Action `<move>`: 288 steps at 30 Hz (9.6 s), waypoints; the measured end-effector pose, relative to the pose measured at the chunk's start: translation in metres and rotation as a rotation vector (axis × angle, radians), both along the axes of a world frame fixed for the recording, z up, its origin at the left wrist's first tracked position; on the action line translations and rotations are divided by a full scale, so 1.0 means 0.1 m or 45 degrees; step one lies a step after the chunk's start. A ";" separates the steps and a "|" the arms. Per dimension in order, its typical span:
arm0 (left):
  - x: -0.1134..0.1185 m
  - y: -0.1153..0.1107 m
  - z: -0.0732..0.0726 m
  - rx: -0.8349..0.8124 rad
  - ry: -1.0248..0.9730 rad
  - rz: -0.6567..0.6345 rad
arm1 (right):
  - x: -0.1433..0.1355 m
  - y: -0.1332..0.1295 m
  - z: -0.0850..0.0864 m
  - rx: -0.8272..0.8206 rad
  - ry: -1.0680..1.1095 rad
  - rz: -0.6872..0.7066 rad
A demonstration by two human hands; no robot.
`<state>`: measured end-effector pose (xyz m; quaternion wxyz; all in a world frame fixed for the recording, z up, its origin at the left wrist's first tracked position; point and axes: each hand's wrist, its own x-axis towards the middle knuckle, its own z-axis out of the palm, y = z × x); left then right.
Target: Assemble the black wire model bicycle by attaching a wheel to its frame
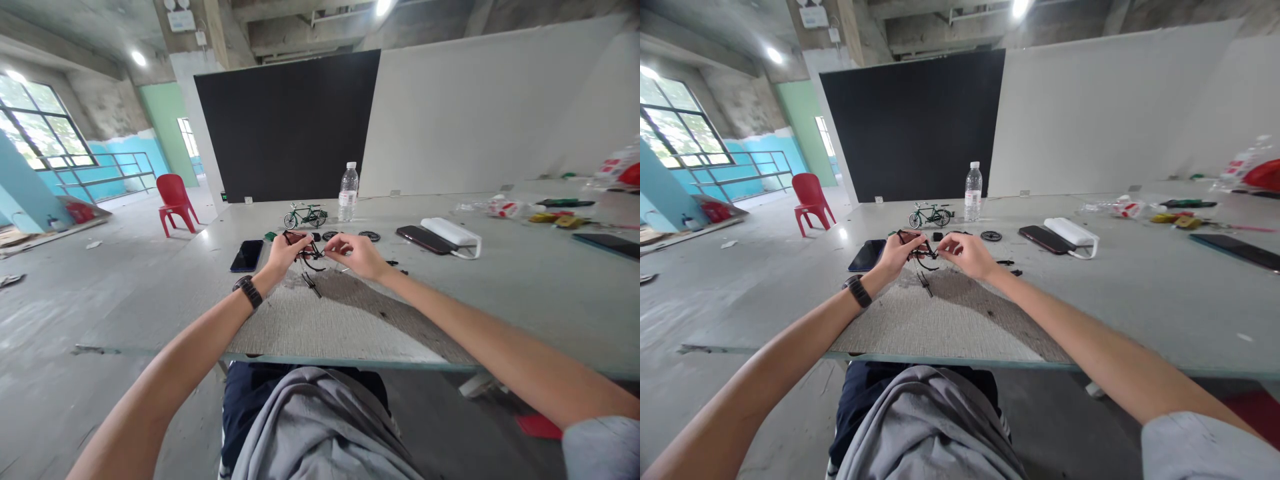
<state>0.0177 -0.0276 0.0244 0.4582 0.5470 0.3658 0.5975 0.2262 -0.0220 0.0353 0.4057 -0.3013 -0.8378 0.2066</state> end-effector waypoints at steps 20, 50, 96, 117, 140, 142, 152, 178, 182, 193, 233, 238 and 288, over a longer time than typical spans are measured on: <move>0.00 0.06 -0.11 0.035 0.129 -0.143 | -0.01 0.10 -0.09 -0.139 0.169 0.104; -0.01 0.01 0.00 0.002 -0.040 0.016 | -0.04 0.08 -0.16 -0.185 -0.052 0.150; 0.01 -0.02 0.01 -0.056 -0.184 -0.085 | -0.11 -0.01 -0.14 0.077 -0.168 0.151; -0.03 0.00 -0.02 -0.062 -0.146 -0.175 | -0.10 0.00 -0.15 -0.182 -0.114 0.153; 0.05 -0.02 -0.07 0.042 0.310 -0.237 | -0.11 0.02 -0.19 -0.150 -0.354 0.164; 0.05 -0.01 -0.07 0.038 0.309 -0.234 | -0.11 0.02 -0.17 -0.116 -0.297 0.135; 0.02 0.02 -0.09 0.062 0.344 -0.221 | -0.07 -0.02 -0.07 -0.089 0.036 -0.058; 0.05 -0.02 -0.11 0.171 0.411 -0.404 | -0.03 0.07 -0.10 -0.020 0.109 -0.131; 0.05 -0.01 -0.09 0.165 0.423 -0.397 | -0.04 0.07 -0.12 -0.048 0.152 -0.089; 0.06 -0.01 -0.09 0.103 0.380 -0.404 | -0.05 0.00 -0.04 0.159 0.131 -0.148; 0.09 -0.02 -0.09 0.138 0.416 -0.373 | -0.07 -0.03 -0.03 0.192 0.068 -0.233; 0.08 -0.03 -0.09 0.178 0.428 -0.350 | -0.06 -0.02 -0.03 0.215 0.066 -0.234; 0.00 0.04 -0.10 0.159 0.204 -0.242 | -0.09 0.05 -0.11 -0.171 -0.119 0.048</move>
